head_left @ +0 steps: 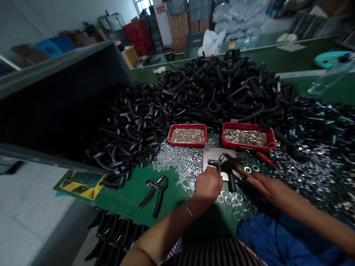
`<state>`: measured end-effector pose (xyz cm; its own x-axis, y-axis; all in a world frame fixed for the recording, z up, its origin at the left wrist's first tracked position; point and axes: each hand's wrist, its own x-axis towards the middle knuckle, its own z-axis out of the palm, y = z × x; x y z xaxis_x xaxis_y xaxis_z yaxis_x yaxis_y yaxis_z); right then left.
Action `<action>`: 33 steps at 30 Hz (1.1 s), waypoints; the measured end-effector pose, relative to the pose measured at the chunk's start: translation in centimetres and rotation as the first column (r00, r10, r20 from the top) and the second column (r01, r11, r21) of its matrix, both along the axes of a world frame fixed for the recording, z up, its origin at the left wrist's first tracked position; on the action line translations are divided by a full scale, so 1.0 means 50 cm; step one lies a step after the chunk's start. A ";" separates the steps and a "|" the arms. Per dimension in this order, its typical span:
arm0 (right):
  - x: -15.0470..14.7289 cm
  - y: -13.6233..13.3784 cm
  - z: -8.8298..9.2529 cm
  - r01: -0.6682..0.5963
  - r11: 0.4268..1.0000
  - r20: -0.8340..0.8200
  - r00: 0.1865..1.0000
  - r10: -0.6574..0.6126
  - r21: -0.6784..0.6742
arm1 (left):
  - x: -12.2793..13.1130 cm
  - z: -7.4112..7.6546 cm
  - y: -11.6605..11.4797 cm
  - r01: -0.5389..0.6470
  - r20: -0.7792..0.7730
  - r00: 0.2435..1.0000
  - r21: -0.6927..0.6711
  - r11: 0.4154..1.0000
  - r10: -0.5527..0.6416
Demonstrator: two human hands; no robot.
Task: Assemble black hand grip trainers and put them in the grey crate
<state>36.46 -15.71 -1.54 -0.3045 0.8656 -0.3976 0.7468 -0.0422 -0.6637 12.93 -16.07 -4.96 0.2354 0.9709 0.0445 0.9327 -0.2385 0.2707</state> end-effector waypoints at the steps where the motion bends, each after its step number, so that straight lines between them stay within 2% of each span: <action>1: 0.005 0.002 -0.007 0.015 0.998 -0.064 0.998 -0.019 -0.069 | -0.003 0.004 0.003 0.007 -0.011 1.000 -0.007 1.000 -0.007; 3: 0.020 0.003 -0.018 0.053 0.995 -0.143 0.988 -0.066 -0.088 | -0.030 0.019 -0.005 0.012 -0.012 1.000 0.006 1.000 -0.012; 5: 0.042 -0.006 -0.027 0.131 0.990 -0.136 0.983 -0.123 0.057 | -0.089 0.039 -0.035 -0.010 0.001 1.000 0.030 0.999 0.010; 7: 0.070 -0.022 -0.040 0.178 0.966 -0.091 0.982 -0.163 0.189 | -0.176 0.057 -0.084 -0.070 0.013 0.997 0.059 0.996 0.070; 11: 0.121 -0.053 -0.067 0.207 0.943 -0.062 0.978 -0.198 0.259 | -0.367 0.070 -0.201 -0.267 -0.054 0.959 0.143 0.953 0.277; 13: 0.136 -0.052 -0.078 0.134 0.925 -0.050 0.991 -0.124 0.356 | -0.433 0.068 -0.243 -0.308 -0.132 0.937 0.125 0.943 0.323; 16: 0.143 -0.030 -0.096 -0.084 0.832 0.057 0.996 0.063 0.548 | -0.472 0.072 -0.261 -0.363 -0.183 0.909 0.092 0.927 0.374; 18: 0.141 -0.009 -0.107 -0.206 0.781 0.160 0.978 0.137 0.590 | -0.469 0.083 -0.234 -0.415 -0.144 0.891 0.128 0.901 0.431; 21: 0.132 0.011 -0.106 -0.253 0.762 0.216 0.965 0.151 0.596 | -0.455 0.100 -0.139 -0.429 -0.113 0.887 0.152 0.890 0.447; 23: 0.124 0.009 -0.084 -0.217 0.767 0.200 0.973 0.118 0.604 | -0.451 0.101 -0.063 -0.457 -0.161 0.876 0.020 0.889 0.454; 25: 0.118 -0.008 -0.052 -0.189 0.771 0.173 0.979 0.104 0.608 | -0.450 0.092 0.003 -0.504 -0.191 0.861 -0.210 0.838 0.471; 26: 0.117 -0.020 -0.037 -0.176 0.769 0.155 0.983 0.101 0.614 | -0.451 0.085 0.029 -0.489 -0.180 0.872 -0.285 0.824 0.455; 28: 0.124 -0.042 -0.019 -0.174 0.788 0.144 0.984 0.109 0.591 | -0.456 0.064 0.065 -0.418 -0.144 0.908 -0.344 0.841 0.393; 30: 0.151 -0.060 -0.020 -0.135 0.792 0.142 0.988 0.061 0.596 | -0.469 0.040 0.084 -0.360 -0.118 0.933 -0.361 0.860 0.341; 33: 0.223 -0.074 -0.041 0.011 0.756 0.120 0.986 -0.118 0.654 | -0.488 0.026 0.088 -0.314 -0.014 0.943 -0.368 0.875 0.332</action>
